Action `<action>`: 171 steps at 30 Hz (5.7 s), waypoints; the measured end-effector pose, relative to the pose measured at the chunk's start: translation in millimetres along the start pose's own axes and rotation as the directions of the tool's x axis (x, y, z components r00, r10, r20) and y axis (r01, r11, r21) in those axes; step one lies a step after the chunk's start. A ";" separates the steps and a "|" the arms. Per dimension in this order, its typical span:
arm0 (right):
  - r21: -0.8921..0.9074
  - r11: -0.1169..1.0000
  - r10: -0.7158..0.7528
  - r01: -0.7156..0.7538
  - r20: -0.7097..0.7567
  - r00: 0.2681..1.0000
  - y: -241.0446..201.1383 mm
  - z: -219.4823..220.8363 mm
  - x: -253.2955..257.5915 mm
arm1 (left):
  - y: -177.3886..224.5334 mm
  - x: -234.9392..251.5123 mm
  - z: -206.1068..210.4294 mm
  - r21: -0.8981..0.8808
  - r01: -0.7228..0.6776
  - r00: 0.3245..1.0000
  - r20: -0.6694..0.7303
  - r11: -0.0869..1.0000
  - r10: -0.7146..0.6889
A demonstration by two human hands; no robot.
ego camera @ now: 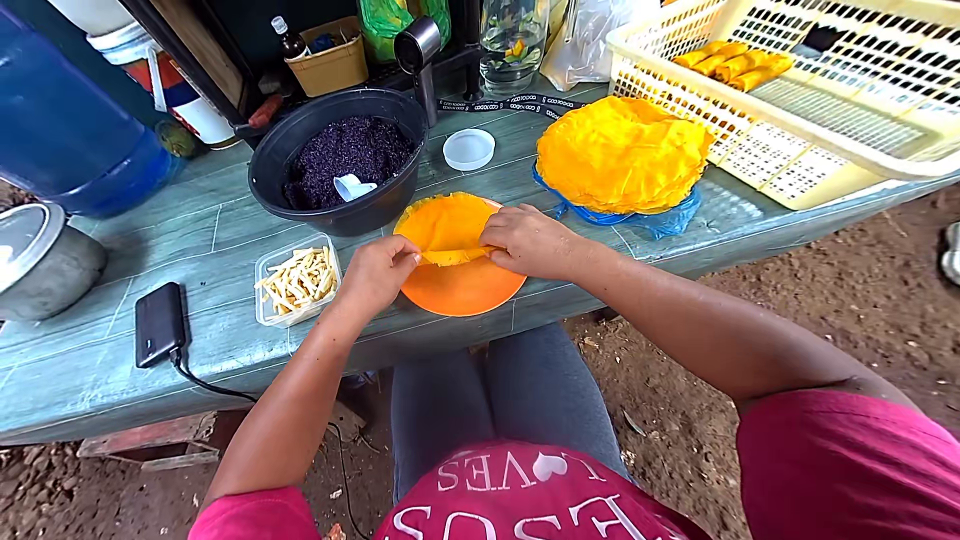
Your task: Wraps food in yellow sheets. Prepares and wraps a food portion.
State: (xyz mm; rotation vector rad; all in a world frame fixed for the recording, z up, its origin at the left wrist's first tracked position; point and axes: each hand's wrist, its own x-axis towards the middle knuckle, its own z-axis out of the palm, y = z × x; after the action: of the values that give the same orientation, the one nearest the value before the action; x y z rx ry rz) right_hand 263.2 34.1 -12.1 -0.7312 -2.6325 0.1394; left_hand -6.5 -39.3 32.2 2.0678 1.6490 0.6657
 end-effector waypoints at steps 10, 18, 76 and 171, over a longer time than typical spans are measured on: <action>-0.198 0.952 -0.231 0.233 0.037 0.972 2.1 -20.9 -15.2 | -2.1 -18.5 6.7 0.117 -0.304 0.949 0.121 0.946 0.290; 0.094 0.991 -0.095 0.095 -0.004 0.995 2.2 -47.2 -3.7 | 10.4 -6.6 -40.2 0.158 -0.263 0.942 0.257 0.952 0.218; -0.197 0.973 0.082 0.117 0.774 0.628 -20.6 -49.9 269.4 | 16.5 49.2 42.2 -0.097 -0.905 0.414 -0.423 0.414 0.806; 0.623 0.679 0.611 -0.388 -0.189 0.769 -94.2 -12.4 -26.9 | 10.0 79.5 9.5 0.408 -0.029 0.991 0.134 0.913 -0.029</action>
State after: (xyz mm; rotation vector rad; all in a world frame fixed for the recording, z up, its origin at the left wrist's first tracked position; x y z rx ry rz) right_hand 244.6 -60.7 8.6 -1.1229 -1.7936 0.8017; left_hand 21.8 36.0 39.3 2.3341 1.8267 0.1733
